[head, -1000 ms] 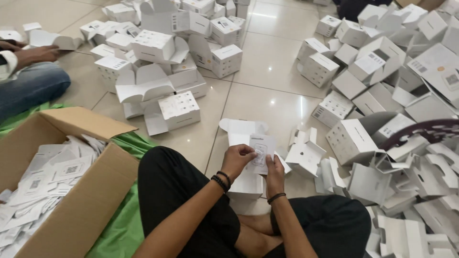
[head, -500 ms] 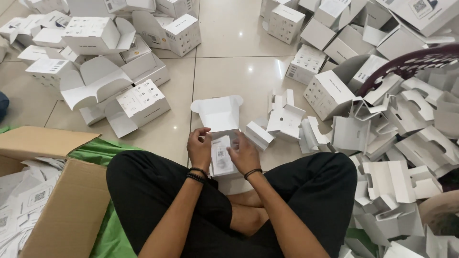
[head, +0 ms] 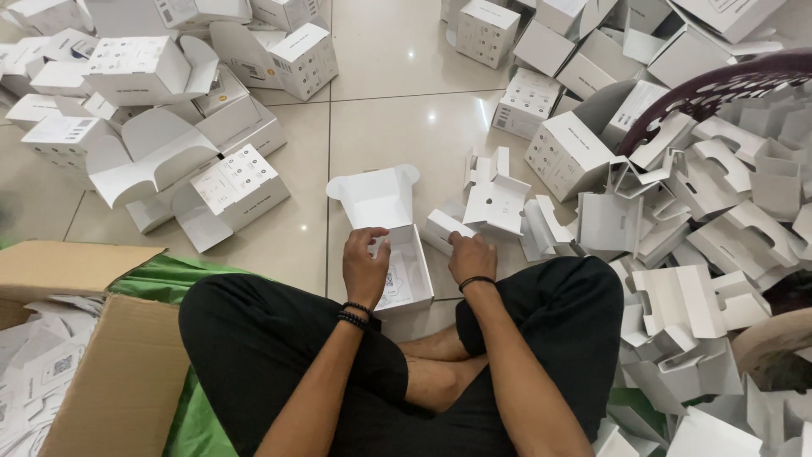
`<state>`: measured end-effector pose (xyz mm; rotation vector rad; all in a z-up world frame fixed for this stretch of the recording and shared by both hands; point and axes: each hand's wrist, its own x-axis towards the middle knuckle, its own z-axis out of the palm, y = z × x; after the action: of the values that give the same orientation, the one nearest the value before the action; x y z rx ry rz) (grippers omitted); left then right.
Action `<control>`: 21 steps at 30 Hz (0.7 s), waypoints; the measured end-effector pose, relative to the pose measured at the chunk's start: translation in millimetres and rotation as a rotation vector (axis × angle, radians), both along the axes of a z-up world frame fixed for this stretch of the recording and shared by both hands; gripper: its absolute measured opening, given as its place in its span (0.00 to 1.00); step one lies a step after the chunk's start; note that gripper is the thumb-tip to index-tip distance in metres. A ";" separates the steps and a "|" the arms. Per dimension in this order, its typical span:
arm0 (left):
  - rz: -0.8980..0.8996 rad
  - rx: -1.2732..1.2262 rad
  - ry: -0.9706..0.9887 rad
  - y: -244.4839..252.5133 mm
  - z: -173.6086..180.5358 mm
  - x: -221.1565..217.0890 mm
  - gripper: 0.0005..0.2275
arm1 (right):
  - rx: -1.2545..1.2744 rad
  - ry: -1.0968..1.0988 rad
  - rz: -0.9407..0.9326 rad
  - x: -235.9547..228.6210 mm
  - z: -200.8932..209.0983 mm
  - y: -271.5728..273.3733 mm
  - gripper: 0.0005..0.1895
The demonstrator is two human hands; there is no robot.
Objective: The person packs instruction leaflets and internal dividers into product boxes.
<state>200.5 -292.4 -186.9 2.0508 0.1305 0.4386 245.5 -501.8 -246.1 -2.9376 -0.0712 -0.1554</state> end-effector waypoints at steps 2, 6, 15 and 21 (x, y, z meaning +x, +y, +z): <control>-0.012 0.045 0.002 -1.1 1.5 -3.5 0.07 | 0.109 -0.023 -0.024 -1.0 12.0 -2.9 0.12; -0.075 0.206 -0.083 -7.8 12.1 -11.6 0.12 | 0.586 -0.212 -0.113 -1.1 46.9 -14.6 0.10; -0.223 0.638 -0.557 -19.4 57.0 -31.5 0.23 | 1.422 0.082 0.102 -11.0 73.5 -29.7 0.09; -0.137 0.670 -0.446 7.9 40.4 -14.6 0.18 | 1.384 0.145 -0.030 -12.7 86.9 -10.5 0.16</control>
<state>185.9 -284.5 -146.5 2.5204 -0.4853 0.9324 232.8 -512.3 -159.1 -1.5597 0.0786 0.0208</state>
